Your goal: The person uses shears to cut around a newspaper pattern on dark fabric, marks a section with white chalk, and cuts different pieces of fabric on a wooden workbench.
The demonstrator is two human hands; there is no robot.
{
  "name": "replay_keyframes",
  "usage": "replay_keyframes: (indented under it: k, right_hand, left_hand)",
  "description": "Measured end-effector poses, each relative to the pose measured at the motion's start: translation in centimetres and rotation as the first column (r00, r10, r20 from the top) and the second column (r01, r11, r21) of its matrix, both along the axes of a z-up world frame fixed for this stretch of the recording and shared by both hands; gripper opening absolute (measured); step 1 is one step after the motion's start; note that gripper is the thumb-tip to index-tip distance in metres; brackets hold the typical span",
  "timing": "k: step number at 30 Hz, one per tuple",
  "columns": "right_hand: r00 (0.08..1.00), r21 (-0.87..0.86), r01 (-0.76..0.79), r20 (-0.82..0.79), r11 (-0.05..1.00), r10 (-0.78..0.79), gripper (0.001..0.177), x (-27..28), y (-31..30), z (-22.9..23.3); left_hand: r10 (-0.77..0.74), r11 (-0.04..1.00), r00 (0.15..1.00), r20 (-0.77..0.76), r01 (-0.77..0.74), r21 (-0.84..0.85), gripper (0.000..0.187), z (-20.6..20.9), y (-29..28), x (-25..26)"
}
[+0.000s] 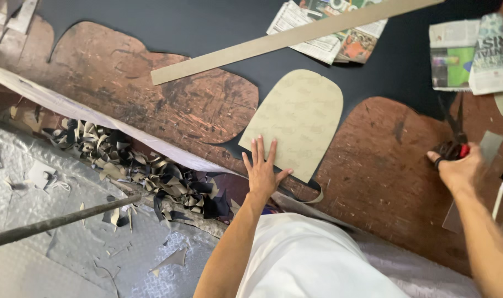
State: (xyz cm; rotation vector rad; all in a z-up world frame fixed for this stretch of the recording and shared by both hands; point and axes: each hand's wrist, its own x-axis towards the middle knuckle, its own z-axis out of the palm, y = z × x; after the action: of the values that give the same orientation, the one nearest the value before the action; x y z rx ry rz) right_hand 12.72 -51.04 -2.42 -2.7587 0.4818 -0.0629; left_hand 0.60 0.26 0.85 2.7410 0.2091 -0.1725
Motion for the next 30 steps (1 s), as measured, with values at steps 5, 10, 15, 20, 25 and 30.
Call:
replay_keyframes:
  k: [5, 10, 15, 20, 25, 30]
  right_hand:
    - [0.981, 0.197, -0.178, -0.034, 0.964, 0.189, 0.082, -0.9, 11.9, 4.5]
    - [0.918, 0.319, -0.279, -0.187, 0.906, 0.349, 0.082, -2.4, 25.5, 10.9]
    - [0.836, 0.38, -0.498, -0.031, 0.78, 0.548, 0.083, -2.4, 34.2, 11.4]
    - [0.79, 0.411, -0.581, 0.077, 0.702, 0.609, 0.083, -1.6, 37.8, 9.9]
    - [0.789, 0.288, -0.612, 0.172, 0.736, 0.59, 0.082, 3.2, 37.8, 9.2]
    - [0.818, 0.213, -0.576, 0.132, 0.789, 0.56, 0.08, 7.1, 38.0, 9.0]
  left_hand:
    - [0.013, 1.0, 0.999, 0.036, -0.012, -0.021, 0.108, 0.2, 0.0, -0.3]
    - [0.035, 0.998, 0.998, 0.044, -0.033, -0.062, 0.113, 0.4, 0.1, -0.3]
    - [0.081, 0.994, 0.997, -0.015, -0.082, -0.069, 0.132, 1.1, 0.0, 0.4]
    - [0.083, 0.995, 0.995, -0.05, -0.085, -0.047, 0.131, 1.8, 0.1, 0.5]
    - [0.06, 0.996, 0.996, -0.066, -0.065, -0.067, 0.13, 2.1, 0.4, 0.8]
    - [0.064, 0.995, 0.992, -0.11, -0.071, -0.063, 0.13, 2.1, 0.4, 1.2]
